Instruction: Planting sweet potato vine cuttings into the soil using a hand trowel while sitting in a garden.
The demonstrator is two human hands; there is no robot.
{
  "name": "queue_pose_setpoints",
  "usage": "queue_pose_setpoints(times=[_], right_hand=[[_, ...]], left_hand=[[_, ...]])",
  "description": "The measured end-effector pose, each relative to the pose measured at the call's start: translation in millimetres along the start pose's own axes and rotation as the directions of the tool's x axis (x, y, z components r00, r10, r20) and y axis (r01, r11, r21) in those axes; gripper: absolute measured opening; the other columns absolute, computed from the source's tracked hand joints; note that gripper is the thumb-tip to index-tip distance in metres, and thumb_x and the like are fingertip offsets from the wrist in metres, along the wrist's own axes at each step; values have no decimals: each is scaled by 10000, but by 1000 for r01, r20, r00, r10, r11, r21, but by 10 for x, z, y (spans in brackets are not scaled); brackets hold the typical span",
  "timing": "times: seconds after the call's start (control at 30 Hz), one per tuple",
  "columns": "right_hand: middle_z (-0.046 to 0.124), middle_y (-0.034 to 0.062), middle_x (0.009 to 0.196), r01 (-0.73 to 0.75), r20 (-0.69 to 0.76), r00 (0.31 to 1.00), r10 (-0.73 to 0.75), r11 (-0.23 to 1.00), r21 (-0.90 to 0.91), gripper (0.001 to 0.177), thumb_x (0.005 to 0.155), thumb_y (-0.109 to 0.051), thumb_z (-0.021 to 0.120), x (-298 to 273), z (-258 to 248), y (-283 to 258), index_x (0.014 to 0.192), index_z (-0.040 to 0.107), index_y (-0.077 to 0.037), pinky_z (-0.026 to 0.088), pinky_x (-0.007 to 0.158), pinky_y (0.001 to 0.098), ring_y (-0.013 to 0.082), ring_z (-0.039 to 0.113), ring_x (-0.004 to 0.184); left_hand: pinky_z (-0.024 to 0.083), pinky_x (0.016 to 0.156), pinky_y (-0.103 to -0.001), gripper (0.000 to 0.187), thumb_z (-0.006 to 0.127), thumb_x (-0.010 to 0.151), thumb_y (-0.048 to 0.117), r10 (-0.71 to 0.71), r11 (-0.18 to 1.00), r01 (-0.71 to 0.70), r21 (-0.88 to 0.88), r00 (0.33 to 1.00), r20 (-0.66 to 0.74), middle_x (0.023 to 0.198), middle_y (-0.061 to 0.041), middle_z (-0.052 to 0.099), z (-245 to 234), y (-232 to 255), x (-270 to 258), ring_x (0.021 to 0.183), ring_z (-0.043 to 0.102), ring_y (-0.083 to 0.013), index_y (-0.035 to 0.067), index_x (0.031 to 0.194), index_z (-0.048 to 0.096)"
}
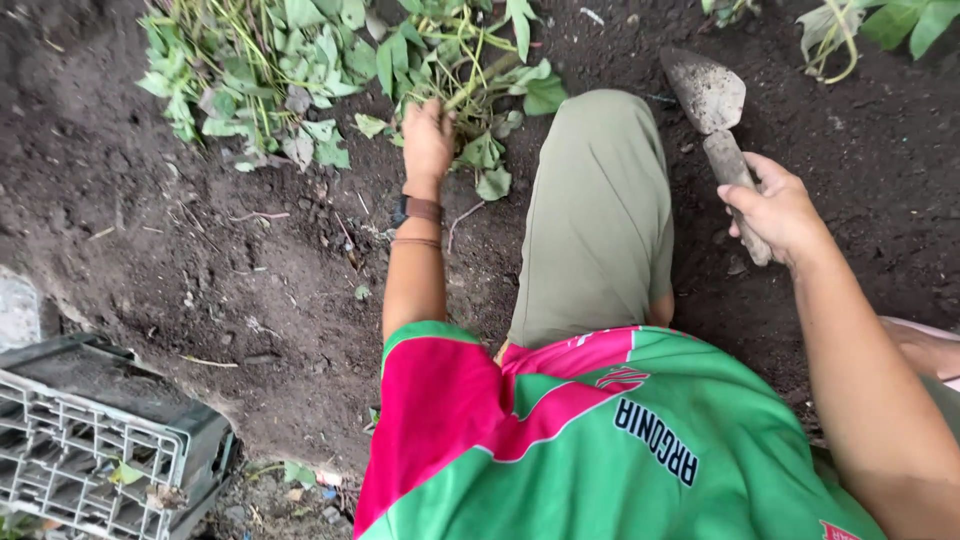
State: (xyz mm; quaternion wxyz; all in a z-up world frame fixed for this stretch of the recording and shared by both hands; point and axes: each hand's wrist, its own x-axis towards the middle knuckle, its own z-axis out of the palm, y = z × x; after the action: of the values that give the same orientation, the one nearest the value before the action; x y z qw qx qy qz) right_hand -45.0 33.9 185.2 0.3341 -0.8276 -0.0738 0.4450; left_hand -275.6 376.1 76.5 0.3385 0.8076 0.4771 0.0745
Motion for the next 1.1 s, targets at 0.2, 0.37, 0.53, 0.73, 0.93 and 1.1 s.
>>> queue_pose_setpoints(times=[0.2, 0.37, 0.53, 0.73, 0.93, 1.1], right_hand=[[422, 143, 1226, 337, 0, 940, -342, 928, 159, 626, 850, -58, 442, -418, 17, -157, 1405, 211, -231, 412, 423, 274, 171, 473, 562], [492, 34, 619, 380, -86, 925, -370, 889, 255, 206, 877, -108, 501, -596, 65, -341, 1045, 618, -130, 405, 403, 210, 71, 456, 512], [513, 24, 594, 483, -196, 875, -443, 830, 281, 134, 814, -121, 623, -1032, -41, -684, 944, 649, -105, 409, 377, 191, 56, 471, 497], [550, 18, 657, 532, -330, 835, -441, 800, 277, 163, 811, -215, 618, -1336, -258, -553, 919, 657, -98, 394, 334, 215, 70, 477, 506], [458, 70, 474, 470, -368, 879, -304, 691, 549, 223, 803, -268, 611, -1476, -348, 104, 895, 595, -66, 324, 276, 225, 111, 391, 315], [508, 103, 642, 608, -599, 776, -197, 485, 628, 153, 840, -172, 616, -1579, -487, 643, 860, 589, -23, 432, 254, 238, 153, 543, 431]], left_hand=[[423, 615, -262, 145, 374, 913, 200, 90, 938, -133, -319, 985, -144, 813, -23, 500, -1090, 805, 76, 691, 448, -121, 79, 914, 455], [382, 520, -209, 98, 409, 904, 194, 55, 538, -165, -827, 986, -160, 750, 5, 530, -1462, 1447, -19, 611, 459, -83, 122, 861, 461], [429, 462, -215, 66, 479, 885, 177, 298, 129, -166, -978, 947, -121, 759, -19, 550, -1133, 2194, -213, 617, 523, -100, 119, 859, 462], [402, 472, -187, 89, 440, 914, 196, 570, 163, 80, -983, 806, 160, 802, -45, 550, -390, 3145, -1067, 695, 509, -127, 123, 956, 469], [456, 610, -241, 138, 457, 903, 258, 747, 315, 95, -944, 589, 308, 788, -29, 526, 515, 3556, -1836, 765, 532, -136, 131, 953, 480], [447, 386, -177, 205, 422, 941, 234, 801, 406, 62, -912, 455, 388, 797, -45, 540, 831, 3711, -2046, 603, 548, -93, 105, 1076, 505]])
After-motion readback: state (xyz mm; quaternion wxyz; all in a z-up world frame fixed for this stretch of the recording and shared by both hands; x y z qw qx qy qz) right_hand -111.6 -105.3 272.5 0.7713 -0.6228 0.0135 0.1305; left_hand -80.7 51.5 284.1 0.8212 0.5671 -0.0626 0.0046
